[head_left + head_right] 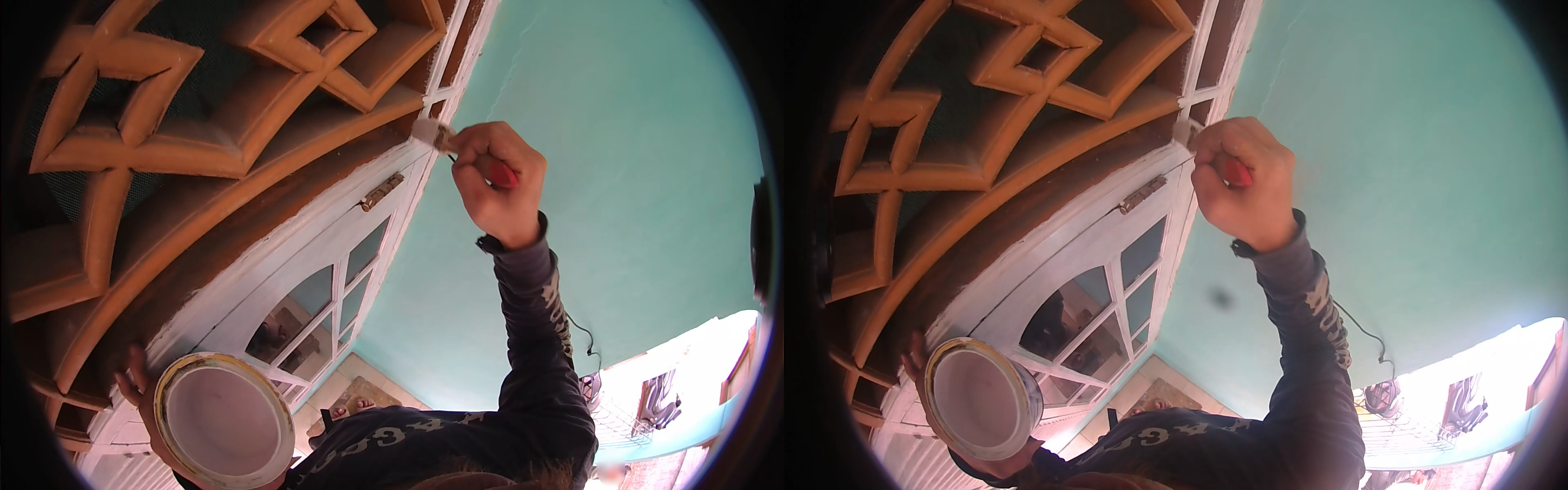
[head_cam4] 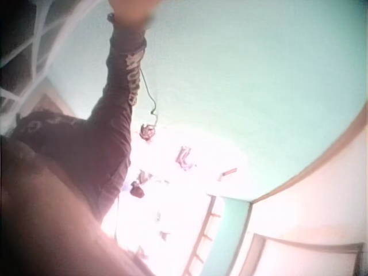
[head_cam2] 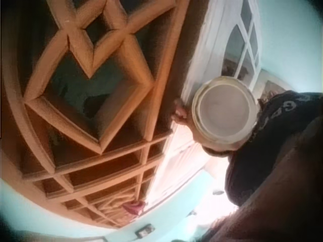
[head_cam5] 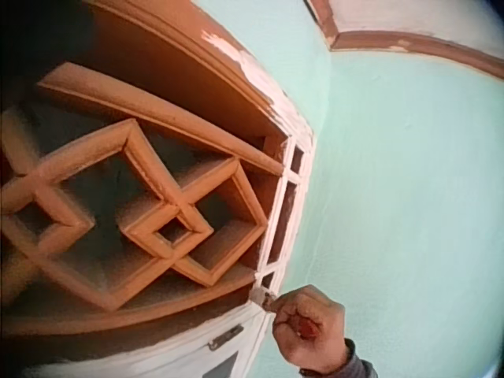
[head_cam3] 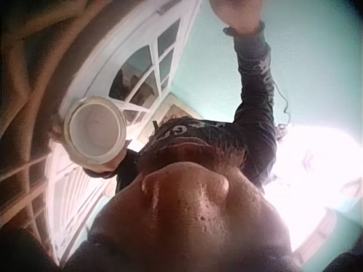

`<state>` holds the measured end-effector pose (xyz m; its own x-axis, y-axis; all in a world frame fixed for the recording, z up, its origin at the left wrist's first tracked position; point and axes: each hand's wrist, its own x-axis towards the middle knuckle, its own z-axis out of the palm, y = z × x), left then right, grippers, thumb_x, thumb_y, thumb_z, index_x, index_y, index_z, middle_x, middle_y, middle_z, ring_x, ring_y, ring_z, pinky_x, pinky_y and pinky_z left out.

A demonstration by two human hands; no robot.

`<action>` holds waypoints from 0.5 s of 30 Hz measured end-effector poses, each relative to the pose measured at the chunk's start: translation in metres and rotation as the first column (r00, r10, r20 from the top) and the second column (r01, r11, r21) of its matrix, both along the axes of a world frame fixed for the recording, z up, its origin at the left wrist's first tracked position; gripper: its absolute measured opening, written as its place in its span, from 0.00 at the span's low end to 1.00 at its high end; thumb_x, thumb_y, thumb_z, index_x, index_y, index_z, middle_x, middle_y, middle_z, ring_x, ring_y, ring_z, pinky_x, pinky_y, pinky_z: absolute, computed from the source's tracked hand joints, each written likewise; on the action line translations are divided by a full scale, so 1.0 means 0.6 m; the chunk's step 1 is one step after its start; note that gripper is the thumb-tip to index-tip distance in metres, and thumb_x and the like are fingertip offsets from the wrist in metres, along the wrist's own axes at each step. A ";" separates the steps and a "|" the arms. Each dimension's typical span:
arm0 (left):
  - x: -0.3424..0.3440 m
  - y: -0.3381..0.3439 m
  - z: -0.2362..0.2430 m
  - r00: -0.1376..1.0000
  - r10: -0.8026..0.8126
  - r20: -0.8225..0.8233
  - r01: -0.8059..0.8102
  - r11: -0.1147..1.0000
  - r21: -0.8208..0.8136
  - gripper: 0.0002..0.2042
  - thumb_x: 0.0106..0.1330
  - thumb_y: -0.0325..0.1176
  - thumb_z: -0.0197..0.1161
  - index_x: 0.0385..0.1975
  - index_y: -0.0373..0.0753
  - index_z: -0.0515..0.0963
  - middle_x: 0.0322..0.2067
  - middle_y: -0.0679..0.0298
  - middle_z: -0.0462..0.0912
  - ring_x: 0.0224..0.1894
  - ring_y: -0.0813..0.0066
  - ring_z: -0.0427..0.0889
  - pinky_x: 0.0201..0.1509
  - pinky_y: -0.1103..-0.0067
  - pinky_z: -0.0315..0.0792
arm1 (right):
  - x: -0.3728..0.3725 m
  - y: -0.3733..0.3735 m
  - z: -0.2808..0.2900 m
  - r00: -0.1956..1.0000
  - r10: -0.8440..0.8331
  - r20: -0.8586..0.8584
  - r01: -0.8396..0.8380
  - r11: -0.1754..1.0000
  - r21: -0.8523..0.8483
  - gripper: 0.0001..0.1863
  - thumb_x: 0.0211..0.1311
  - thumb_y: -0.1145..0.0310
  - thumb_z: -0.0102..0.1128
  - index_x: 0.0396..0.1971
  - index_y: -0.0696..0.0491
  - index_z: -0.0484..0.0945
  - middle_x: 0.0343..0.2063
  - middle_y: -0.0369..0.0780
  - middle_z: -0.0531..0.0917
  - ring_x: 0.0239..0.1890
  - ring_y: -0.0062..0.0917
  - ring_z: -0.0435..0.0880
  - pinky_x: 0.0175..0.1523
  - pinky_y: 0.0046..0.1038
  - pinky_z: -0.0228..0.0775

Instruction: The person paints a wooden lattice structure above a window using a paintbrush and a small paint can. They repeatedly dip the brush into the can and apply white paint to the wooden frame, working along the top edge and into the geometric patterns.

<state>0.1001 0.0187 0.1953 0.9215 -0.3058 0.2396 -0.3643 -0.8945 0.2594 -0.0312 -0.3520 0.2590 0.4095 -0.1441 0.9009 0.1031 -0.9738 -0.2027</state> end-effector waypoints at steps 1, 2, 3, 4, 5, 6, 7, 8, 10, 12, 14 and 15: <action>-0.001 -0.001 -0.001 1.000 0.002 -0.006 -0.002 1.000 0.007 0.36 0.52 0.64 0.67 0.55 0.42 0.80 0.66 0.57 0.72 0.75 0.58 0.60 0.81 0.57 0.37 | 0.009 0.005 0.002 0.999 -0.048 0.025 0.046 0.995 0.086 0.07 0.40 0.84 0.56 0.21 0.57 0.76 0.28 0.40 0.85 0.32 0.32 0.83 0.40 0.28 0.75; -0.002 -0.005 0.000 1.000 0.003 -0.010 -0.003 1.000 0.009 0.36 0.52 0.64 0.67 0.54 0.42 0.80 0.66 0.57 0.72 0.75 0.58 0.60 0.81 0.57 0.37 | 0.008 0.005 0.004 0.997 -0.036 0.074 0.031 0.997 0.064 0.07 0.40 0.84 0.56 0.21 0.57 0.76 0.28 0.40 0.85 0.31 0.32 0.82 0.39 0.28 0.75; -0.003 -0.006 0.000 1.000 0.004 -0.017 -0.004 1.000 0.013 0.36 0.52 0.64 0.67 0.54 0.42 0.80 0.65 0.57 0.72 0.75 0.58 0.60 0.81 0.57 0.37 | 0.006 0.003 0.007 0.992 -0.022 0.123 0.017 0.999 0.040 0.07 0.39 0.84 0.56 0.21 0.57 0.76 0.28 0.40 0.85 0.31 0.31 0.82 0.38 0.27 0.75; -0.004 -0.007 -0.001 1.000 0.004 -0.016 -0.004 1.000 0.011 0.36 0.52 0.64 0.67 0.54 0.42 0.80 0.65 0.58 0.72 0.75 0.58 0.60 0.81 0.57 0.37 | 0.005 0.001 0.009 0.985 -0.008 0.170 0.005 1.000 0.016 0.07 0.39 0.84 0.56 0.22 0.57 0.76 0.28 0.40 0.85 0.31 0.31 0.82 0.38 0.27 0.74; -0.002 -0.003 -0.002 1.000 0.010 -0.025 -0.010 1.000 0.021 0.36 0.52 0.64 0.67 0.54 0.42 0.81 0.65 0.58 0.73 0.75 0.58 0.60 0.81 0.57 0.37 | 0.000 0.003 0.005 0.989 0.007 0.145 -0.008 1.000 0.009 0.07 0.39 0.84 0.56 0.22 0.57 0.76 0.28 0.40 0.85 0.31 0.31 0.82 0.38 0.27 0.74; -0.004 -0.004 -0.002 0.999 0.010 -0.033 -0.009 1.000 0.029 0.36 0.51 0.63 0.67 0.54 0.42 0.81 0.65 0.58 0.73 0.75 0.58 0.60 0.81 0.57 0.36 | -0.009 0.008 -0.005 0.993 0.019 0.116 -0.020 1.000 0.005 0.07 0.39 0.84 0.56 0.22 0.57 0.76 0.29 0.40 0.85 0.31 0.31 0.81 0.38 0.28 0.74; -0.005 -0.003 -0.004 0.999 0.013 -0.044 -0.012 0.999 0.036 0.35 0.51 0.63 0.67 0.53 0.42 0.81 0.65 0.58 0.73 0.75 0.58 0.60 0.81 0.57 0.36 | -0.014 0.011 -0.011 0.996 0.030 0.086 -0.030 1.000 0.001 0.08 0.39 0.84 0.56 0.22 0.57 0.76 0.29 0.40 0.86 0.31 0.31 0.81 0.37 0.28 0.74; -0.008 -0.005 -0.004 0.999 0.009 -0.048 -0.007 0.999 0.038 0.35 0.51 0.63 0.68 0.53 0.42 0.81 0.65 0.58 0.73 0.75 0.59 0.60 0.81 0.57 0.36 | -0.014 0.014 -0.011 0.999 0.011 0.050 -0.007 0.998 -0.070 0.07 0.39 0.85 0.56 0.22 0.58 0.76 0.30 0.41 0.86 0.32 0.32 0.81 0.38 0.28 0.74; -0.020 -0.007 -0.003 0.999 -0.016 -0.048 0.017 0.999 0.033 0.35 0.51 0.63 0.68 0.53 0.42 0.81 0.65 0.58 0.73 0.75 0.59 0.60 0.82 0.57 0.36 | -0.004 0.001 -0.006 0.996 -0.017 0.086 0.025 0.995 -0.098 0.08 0.42 0.87 0.55 0.23 0.59 0.75 0.32 0.43 0.85 0.33 0.28 0.82 0.41 0.25 0.75; -0.047 -0.012 0.005 0.992 -0.118 0.035 0.120 0.991 -0.051 0.34 0.49 0.61 0.70 0.51 0.42 0.82 0.65 0.59 0.73 0.74 0.58 0.61 0.82 0.58 0.35 | -0.010 -0.003 -0.001 0.990 0.003 0.144 0.000 1.000 -0.021 0.08 0.42 0.89 0.54 0.23 0.60 0.74 0.33 0.45 0.84 0.34 0.26 0.83 0.42 0.24 0.75; -0.053 0.015 -0.010 0.928 -0.296 0.224 0.335 0.928 -0.160 0.34 0.45 0.58 0.74 0.50 0.42 0.82 0.64 0.61 0.74 0.73 0.55 0.64 0.82 0.59 0.34 | -0.020 0.005 -0.009 0.977 0.066 0.205 -0.063 0.998 -0.018 0.08 0.40 0.86 0.56 0.22 0.58 0.75 0.31 0.43 0.85 0.33 0.31 0.82 0.40 0.26 0.75; -0.051 0.020 -0.012 0.888 -0.361 0.287 0.421 0.887 -0.189 0.35 0.44 0.58 0.74 0.50 0.40 0.82 0.62 0.59 0.75 0.72 0.53 0.64 0.82 0.58 0.34 | -0.032 0.013 -0.011 0.967 0.088 0.240 -0.086 0.996 -0.022 0.08 0.39 0.84 0.56 0.21 0.56 0.75 0.30 0.42 0.86 0.32 0.33 0.82 0.38 0.28 0.75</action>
